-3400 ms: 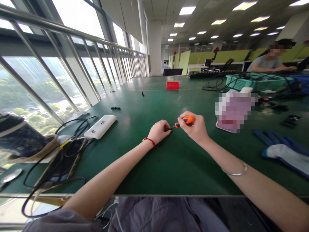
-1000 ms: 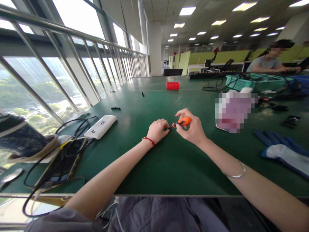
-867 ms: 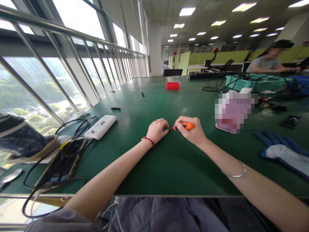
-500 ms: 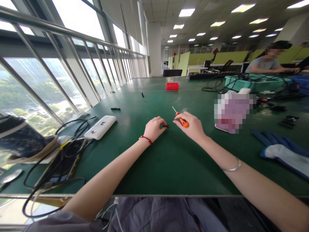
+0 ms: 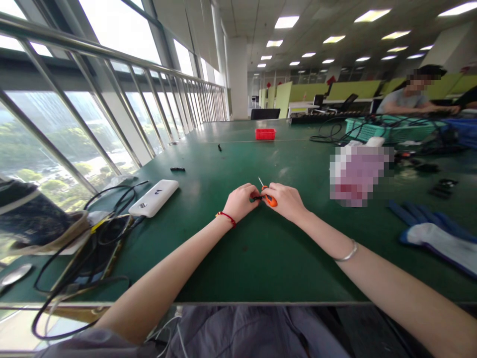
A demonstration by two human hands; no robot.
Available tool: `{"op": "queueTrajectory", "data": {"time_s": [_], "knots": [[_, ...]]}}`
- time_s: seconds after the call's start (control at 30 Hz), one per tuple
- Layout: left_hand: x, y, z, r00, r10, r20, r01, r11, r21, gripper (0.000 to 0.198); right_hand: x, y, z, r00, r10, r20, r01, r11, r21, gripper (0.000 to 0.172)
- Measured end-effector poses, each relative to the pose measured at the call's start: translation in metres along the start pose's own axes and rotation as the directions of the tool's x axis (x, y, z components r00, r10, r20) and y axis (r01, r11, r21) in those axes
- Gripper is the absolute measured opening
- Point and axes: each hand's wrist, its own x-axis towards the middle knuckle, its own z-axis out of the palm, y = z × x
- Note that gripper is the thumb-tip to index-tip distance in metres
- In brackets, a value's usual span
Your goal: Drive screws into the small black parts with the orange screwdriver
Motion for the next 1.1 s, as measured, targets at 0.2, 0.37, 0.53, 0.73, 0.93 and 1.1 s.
{"op": "queueTrajectory", "data": {"time_s": [0.2,0.37,0.53,0.73,0.93,1.1], "knots": [[-0.001,-0.007,0.005,1.0,0.013,0.015,-0.012,1.0,-0.025,0.007,-0.002,0.005,0.004,0.995,0.1,0.005,-0.099,0.985,0.142,0.016],[-0.002,-0.009,0.001,1.0,-0.008,-0.014,0.007,1.0,-0.026,0.019,-0.002,0.01,0.004,0.988,0.154,0.003,-0.152,0.972,0.18,0.015],[-0.001,-0.006,-0.008,0.998,0.068,-0.009,-0.067,0.996,0.066,0.014,-0.003,0.006,0.001,0.995,0.104,0.007,-0.103,0.98,0.172,0.014],[-0.001,-0.006,-0.016,0.991,0.122,0.063,-0.129,0.983,0.129,0.01,-0.003,0.002,-0.002,0.993,0.116,-0.008,-0.11,0.959,0.261,0.017],[-0.003,-0.009,-0.006,0.986,0.091,0.142,-0.098,0.994,0.042,0.009,-0.002,0.014,0.001,0.965,0.247,-0.09,-0.198,0.906,0.375,0.015],[0.002,-0.019,-0.014,0.997,0.0,0.078,-0.005,0.998,0.06,0.01,-0.002,0.019,0.004,0.961,0.27,-0.064,-0.223,0.888,0.403,0.014]]}}
